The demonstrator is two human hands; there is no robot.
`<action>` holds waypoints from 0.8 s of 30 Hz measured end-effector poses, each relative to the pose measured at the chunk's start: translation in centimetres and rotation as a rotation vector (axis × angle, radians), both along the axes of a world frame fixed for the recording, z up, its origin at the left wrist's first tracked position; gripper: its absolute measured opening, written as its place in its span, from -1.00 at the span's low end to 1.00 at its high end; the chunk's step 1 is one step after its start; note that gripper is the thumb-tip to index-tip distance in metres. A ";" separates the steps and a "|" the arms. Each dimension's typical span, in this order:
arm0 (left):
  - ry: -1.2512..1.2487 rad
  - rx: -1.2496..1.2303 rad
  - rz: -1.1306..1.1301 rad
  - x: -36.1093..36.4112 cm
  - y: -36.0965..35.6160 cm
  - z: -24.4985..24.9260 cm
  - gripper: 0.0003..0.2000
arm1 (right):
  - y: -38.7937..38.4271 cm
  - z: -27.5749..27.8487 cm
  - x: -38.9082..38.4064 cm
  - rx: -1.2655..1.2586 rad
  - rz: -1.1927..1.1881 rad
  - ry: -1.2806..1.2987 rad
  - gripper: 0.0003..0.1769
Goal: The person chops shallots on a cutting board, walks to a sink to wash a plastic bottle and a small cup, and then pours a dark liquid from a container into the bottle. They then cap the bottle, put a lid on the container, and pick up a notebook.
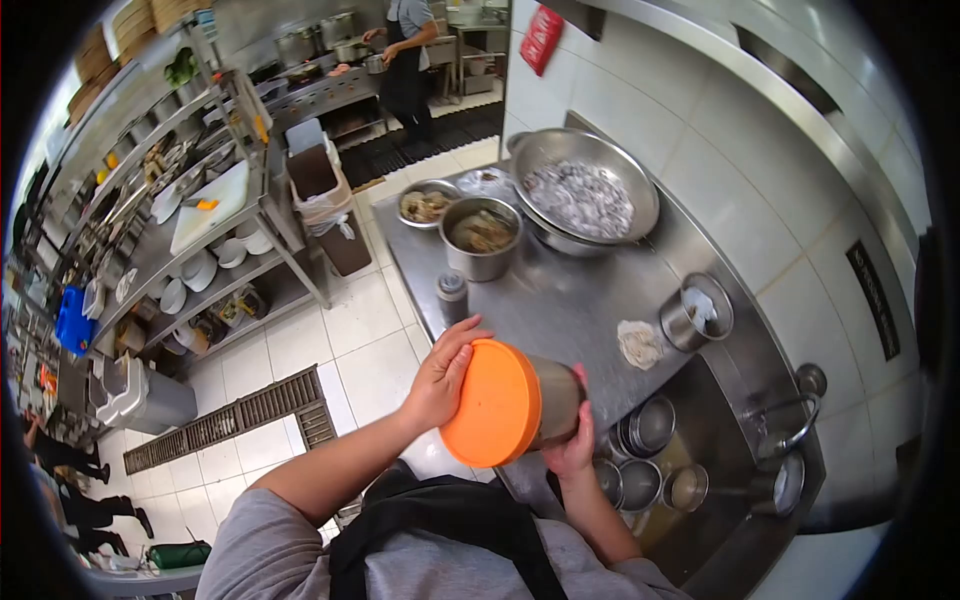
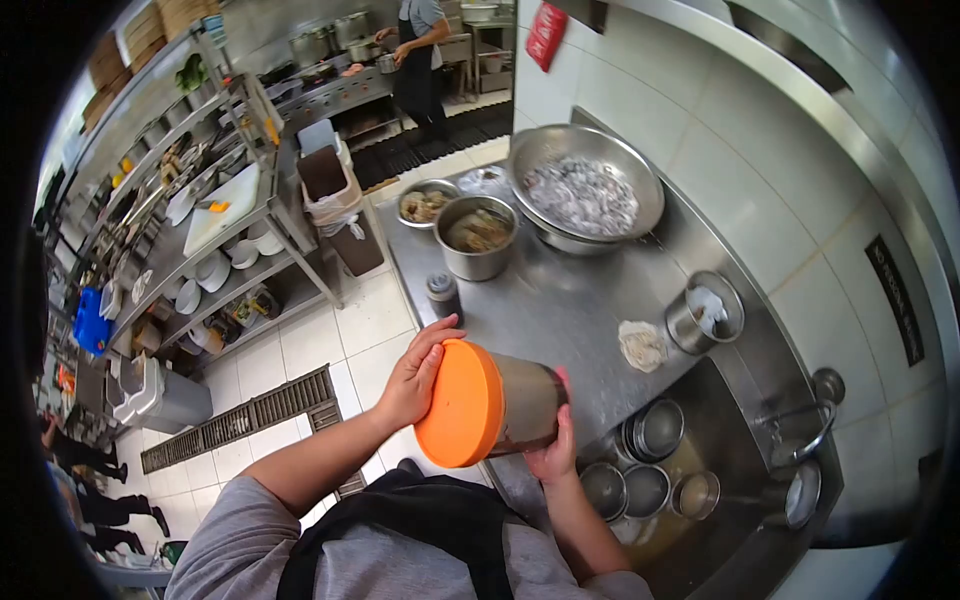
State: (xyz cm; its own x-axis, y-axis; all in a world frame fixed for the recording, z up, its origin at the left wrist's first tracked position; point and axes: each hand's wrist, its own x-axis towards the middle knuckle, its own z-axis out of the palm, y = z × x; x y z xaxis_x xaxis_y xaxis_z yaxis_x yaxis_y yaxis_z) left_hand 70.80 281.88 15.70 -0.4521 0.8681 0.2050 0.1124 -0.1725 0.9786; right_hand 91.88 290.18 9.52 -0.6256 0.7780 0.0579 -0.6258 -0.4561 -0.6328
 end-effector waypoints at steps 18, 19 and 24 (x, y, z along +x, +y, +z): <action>0.542 -0.316 -0.059 -28.1 -22.5 4.0 -0.74 | -7.5 -5.9 -26.5 0.041 0.015 -0.719 -0.52; 0.542 -0.322 -0.015 -29.3 -25.2 3.2 -0.74 | -5.3 -7.9 -26.4 0.263 -0.329 -0.807 -0.45; 0.336 -0.502 0.590 -34.1 -37.6 -1.4 -0.71 | 3.5 -9.9 -27.0 0.664 -0.569 -1.088 -0.07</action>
